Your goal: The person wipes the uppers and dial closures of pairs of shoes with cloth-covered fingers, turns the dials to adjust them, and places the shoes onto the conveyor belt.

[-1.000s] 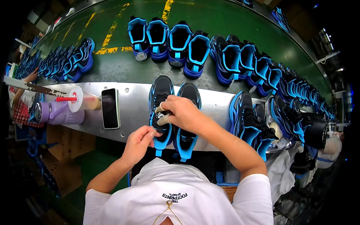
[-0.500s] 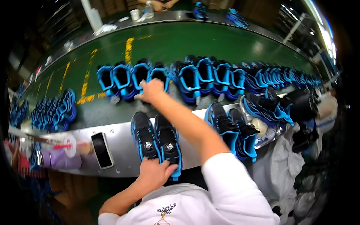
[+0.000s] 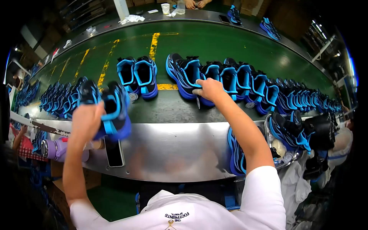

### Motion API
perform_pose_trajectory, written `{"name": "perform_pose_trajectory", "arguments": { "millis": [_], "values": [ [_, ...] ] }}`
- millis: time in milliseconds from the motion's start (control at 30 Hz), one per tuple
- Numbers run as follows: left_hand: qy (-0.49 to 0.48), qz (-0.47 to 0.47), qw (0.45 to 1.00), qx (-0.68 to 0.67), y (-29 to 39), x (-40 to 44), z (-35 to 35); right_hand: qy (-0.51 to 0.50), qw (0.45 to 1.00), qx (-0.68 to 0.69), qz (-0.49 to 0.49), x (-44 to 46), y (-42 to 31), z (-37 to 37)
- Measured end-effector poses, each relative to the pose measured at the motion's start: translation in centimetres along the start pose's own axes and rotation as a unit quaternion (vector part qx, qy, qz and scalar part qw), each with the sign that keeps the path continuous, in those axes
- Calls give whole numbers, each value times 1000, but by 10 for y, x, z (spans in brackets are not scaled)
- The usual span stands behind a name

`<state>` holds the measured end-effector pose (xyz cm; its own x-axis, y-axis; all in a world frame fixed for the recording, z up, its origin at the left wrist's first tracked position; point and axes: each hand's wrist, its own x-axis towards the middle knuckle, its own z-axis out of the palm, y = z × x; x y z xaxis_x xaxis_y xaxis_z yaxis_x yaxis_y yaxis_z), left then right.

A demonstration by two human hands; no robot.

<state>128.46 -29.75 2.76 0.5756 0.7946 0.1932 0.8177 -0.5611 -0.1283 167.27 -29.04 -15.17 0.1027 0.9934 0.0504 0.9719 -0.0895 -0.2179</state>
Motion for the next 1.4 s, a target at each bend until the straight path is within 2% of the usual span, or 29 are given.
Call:
{"name": "perform_pose_trajectory", "arguments": {
  "millis": [67, 133, 200, 267, 333, 400, 467, 533, 600, 633, 667, 700, 733, 767, 800, 833, 867, 967, 1033, 1067, 1133, 1233, 1267, 1333, 1400],
  "values": [
    [6, 48, 995, 91, -46, 34, 14, 51, 997, -37, -34, -2, -19, -17],
    [23, 64, 995, 77, -109, 70, 51, 133, 989, -11, -55, 2, -52, -40],
    [19, -64, 992, 107, -104, 87, 48, 161, 976, 87, -120, 17, -84, -51],
    [44, -90, 994, 35, -76, 112, 53, 85, 981, 91, -149, 31, -121, -56],
    [-131, -57, 985, -98, -52, 124, 78, 31, 982, 88, -165, 56, -150, -40],
    [49, 81, 986, -136, -60, 120, 180, -14, 985, 96, -140, 72, -167, -12],
    [23, -58, 979, -193, -28, 110, 198, -16, 976, 167, -142, 82, -162, 39],
    [0, -71, 979, -190, -11, 103, 180, -32, 969, 191, -153, 63, -152, 30],
    [42, -19, 973, -226, 13, 70, 148, -98, 958, 226, -150, 24, -131, -2],
    [42, 4, 971, -237, 28, 45, 123, -73, 951, 213, -211, 3, -111, 1],
    [22, 32, 959, -282, 42, 16, 102, -115, 938, 239, -221, -30, -102, -19],
    [-1, 51, 950, -309, 60, -15, 80, -113, 938, 221, -242, -60, -86, -14],
    [-27, 83, 945, -316, 75, -48, 68, -167, 924, 225, -261, -96, -82, -30],
    [-65, 79, 950, -296, 91, -79, 59, -189, 916, 250, -250, -134, -79, -35],
    [-72, 106, 949, -290, 102, -105, 55, -196, 919, 234, -248, -168, -77, -38],
    [-91, 87, 940, -316, 114, -129, 59, -202, 926, 208, -241, -198, -75, -32],
    [-132, 74, 935, -322, 123, -150, 65, -190, 928, 221, -233, -221, -81, -34],
    [-150, 31, 908, -389, 129, -177, 74, -180, 934, 247, -186, -262, -87, -17],
    [-104, 26, 904, -413, 117, -170, 63, -150, 917, 320, -187, -263, -78, -41],
    [-69, -25, 922, -379, 116, -165, 52, -131, 906, 357, -187, -257, -74, -55],
    [89, -28, 958, -270, 113, -145, 44, -38, 970, 219, -93, -246, -72, -83],
    [56, -12, 949, -310, 120, -116, 56, 174, 948, 189, -186, -214, -96, -58],
    [30, -19, 937, -347, 123, -110, 68, 134, 943, 203, -229, -208, -100, -39],
    [27, 45, 938, -343, 116, -106, 94, 95, 940, 227, -238, -203, -106, -13],
    [32, 65, 953, -296, 120, -113, 95, 92, 932, 295, -189, -195, -97, -11]
  ]
}}
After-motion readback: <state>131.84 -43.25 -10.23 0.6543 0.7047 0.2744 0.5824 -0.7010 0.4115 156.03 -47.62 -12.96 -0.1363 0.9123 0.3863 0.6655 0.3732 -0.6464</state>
